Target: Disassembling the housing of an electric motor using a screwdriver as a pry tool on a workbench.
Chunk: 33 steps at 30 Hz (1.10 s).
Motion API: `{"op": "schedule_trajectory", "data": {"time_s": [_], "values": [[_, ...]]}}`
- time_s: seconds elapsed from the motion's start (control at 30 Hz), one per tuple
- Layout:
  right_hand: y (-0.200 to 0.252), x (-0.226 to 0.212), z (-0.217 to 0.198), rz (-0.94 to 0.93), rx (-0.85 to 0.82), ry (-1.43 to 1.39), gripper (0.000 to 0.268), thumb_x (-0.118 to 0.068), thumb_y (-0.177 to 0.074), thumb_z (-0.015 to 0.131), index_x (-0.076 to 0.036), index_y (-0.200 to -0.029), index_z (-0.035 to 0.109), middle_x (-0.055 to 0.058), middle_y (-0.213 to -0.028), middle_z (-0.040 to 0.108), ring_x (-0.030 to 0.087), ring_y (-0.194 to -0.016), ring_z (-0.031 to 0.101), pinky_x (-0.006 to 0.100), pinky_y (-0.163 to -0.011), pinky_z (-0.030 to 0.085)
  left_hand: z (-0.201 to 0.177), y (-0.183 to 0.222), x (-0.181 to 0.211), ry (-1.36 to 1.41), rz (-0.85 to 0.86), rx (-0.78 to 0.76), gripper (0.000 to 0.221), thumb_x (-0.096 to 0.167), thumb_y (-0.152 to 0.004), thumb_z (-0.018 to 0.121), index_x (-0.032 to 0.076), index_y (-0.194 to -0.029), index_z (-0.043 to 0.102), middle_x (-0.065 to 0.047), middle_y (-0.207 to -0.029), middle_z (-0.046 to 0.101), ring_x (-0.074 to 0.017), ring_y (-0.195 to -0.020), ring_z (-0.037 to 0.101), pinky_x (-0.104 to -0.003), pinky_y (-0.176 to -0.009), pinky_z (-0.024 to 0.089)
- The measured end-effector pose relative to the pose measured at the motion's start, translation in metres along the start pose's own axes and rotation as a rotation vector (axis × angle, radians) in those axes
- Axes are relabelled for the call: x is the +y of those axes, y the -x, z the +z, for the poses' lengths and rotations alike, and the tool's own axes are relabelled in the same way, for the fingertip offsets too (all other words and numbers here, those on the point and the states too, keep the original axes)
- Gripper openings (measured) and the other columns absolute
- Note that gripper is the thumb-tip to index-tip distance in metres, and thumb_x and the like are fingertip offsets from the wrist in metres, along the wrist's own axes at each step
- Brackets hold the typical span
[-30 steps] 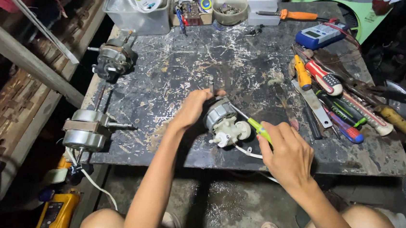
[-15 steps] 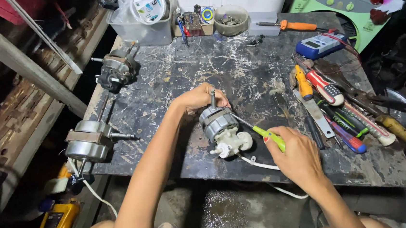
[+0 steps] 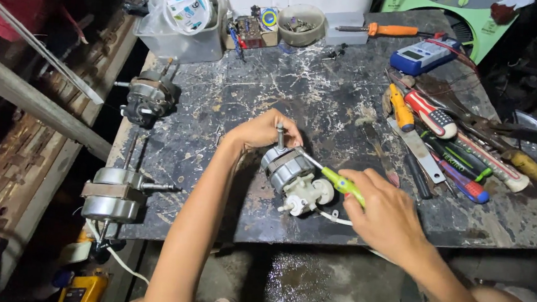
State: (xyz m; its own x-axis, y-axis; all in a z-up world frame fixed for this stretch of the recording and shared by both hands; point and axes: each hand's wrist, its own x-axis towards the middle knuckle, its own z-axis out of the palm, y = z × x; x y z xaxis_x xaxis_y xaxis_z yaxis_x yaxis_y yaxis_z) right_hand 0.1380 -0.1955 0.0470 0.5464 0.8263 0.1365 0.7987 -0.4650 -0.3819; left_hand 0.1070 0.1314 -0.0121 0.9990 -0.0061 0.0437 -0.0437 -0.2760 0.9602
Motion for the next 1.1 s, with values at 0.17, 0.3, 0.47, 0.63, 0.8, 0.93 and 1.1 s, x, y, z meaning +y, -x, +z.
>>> {"op": "schedule_trajectory", "data": {"time_s": [0.17,0.3,0.47,0.63,0.8,0.93,1.1], "values": [[0.012,0.003,-0.018,0.017,-0.008,-0.139,0.042,-0.015,-0.090,0.056,-0.017,-0.131,0.066,0.011,-0.085,0.065,0.036,-0.076,0.072,0.044,-0.067,0.057,0.001,0.002,0.001,0.010,0.015,0.012,0.008,0.006,-0.076,0.085,0.005,-0.082,0.079,-0.007,-0.072,0.070,-0.0135,-0.073,0.060,-0.027,-0.075,0.049],[0.015,0.008,-0.012,0.022,0.001,-0.186,0.041,-0.013,-0.090,0.058,-0.017,-0.129,0.069,0.011,-0.084,0.066,0.033,-0.075,0.070,0.041,-0.069,0.054,0.000,0.000,0.000,0.026,0.024,-0.002,0.006,0.007,-0.079,0.084,0.004,-0.083,0.080,-0.007,-0.070,0.068,-0.0137,-0.070,0.057,-0.027,-0.075,0.048],[0.014,0.011,-0.007,0.027,0.005,-0.244,0.042,-0.011,-0.089,0.059,-0.014,-0.129,0.070,0.014,-0.086,0.069,0.035,-0.080,0.071,0.042,-0.073,0.054,0.001,0.002,0.001,0.028,0.034,0.002,0.007,0.005,-0.077,0.084,0.005,-0.082,0.079,-0.006,-0.070,0.067,-0.0130,-0.073,0.057,-0.028,-0.075,0.047],[0.015,0.011,-0.006,0.066,-0.015,-0.321,0.041,-0.010,-0.090,0.059,-0.013,-0.129,0.070,0.017,-0.090,0.072,0.038,-0.084,0.074,0.044,-0.077,0.056,0.002,0.002,0.001,0.028,0.050,0.004,0.008,0.006,-0.076,0.086,0.006,-0.081,0.079,-0.004,-0.071,0.067,-0.0111,-0.073,0.057,-0.026,-0.075,0.046],[0.014,0.015,-0.002,0.085,-0.023,-0.416,0.039,-0.008,-0.091,0.059,-0.010,-0.128,0.070,0.021,-0.096,0.076,0.041,-0.089,0.076,0.047,-0.078,0.058,0.001,0.003,0.002,0.039,0.063,0.005,0.008,0.006,-0.076,0.085,0.005,-0.081,0.079,-0.005,-0.071,0.067,-0.0118,-0.073,0.057,-0.026,-0.074,0.046],[0.014,0.017,0.007,0.132,-0.021,-0.485,0.038,-0.009,-0.090,0.059,-0.010,-0.126,0.071,0.015,-0.082,0.074,0.025,-0.053,0.073,0.039,-0.062,0.059,0.002,0.002,-0.002,0.042,0.064,0.008,0.008,0.006,-0.075,0.085,0.006,-0.080,0.079,-0.004,-0.071,0.067,-0.0107,-0.073,0.057,-0.026,-0.075,0.046],[0.017,0.026,0.024,0.206,-0.030,-0.719,0.038,-0.001,-0.091,0.054,0.001,-0.126,0.070,0.017,-0.078,0.071,0.022,-0.036,0.062,0.036,-0.047,0.055,0.001,0.000,-0.008,0.038,0.051,0.020,0.009,0.007,-0.075,0.086,0.006,-0.080,0.079,-0.003,-0.071,0.067,-0.0100,-0.073,0.057,-0.024,-0.074,0.046]]}}
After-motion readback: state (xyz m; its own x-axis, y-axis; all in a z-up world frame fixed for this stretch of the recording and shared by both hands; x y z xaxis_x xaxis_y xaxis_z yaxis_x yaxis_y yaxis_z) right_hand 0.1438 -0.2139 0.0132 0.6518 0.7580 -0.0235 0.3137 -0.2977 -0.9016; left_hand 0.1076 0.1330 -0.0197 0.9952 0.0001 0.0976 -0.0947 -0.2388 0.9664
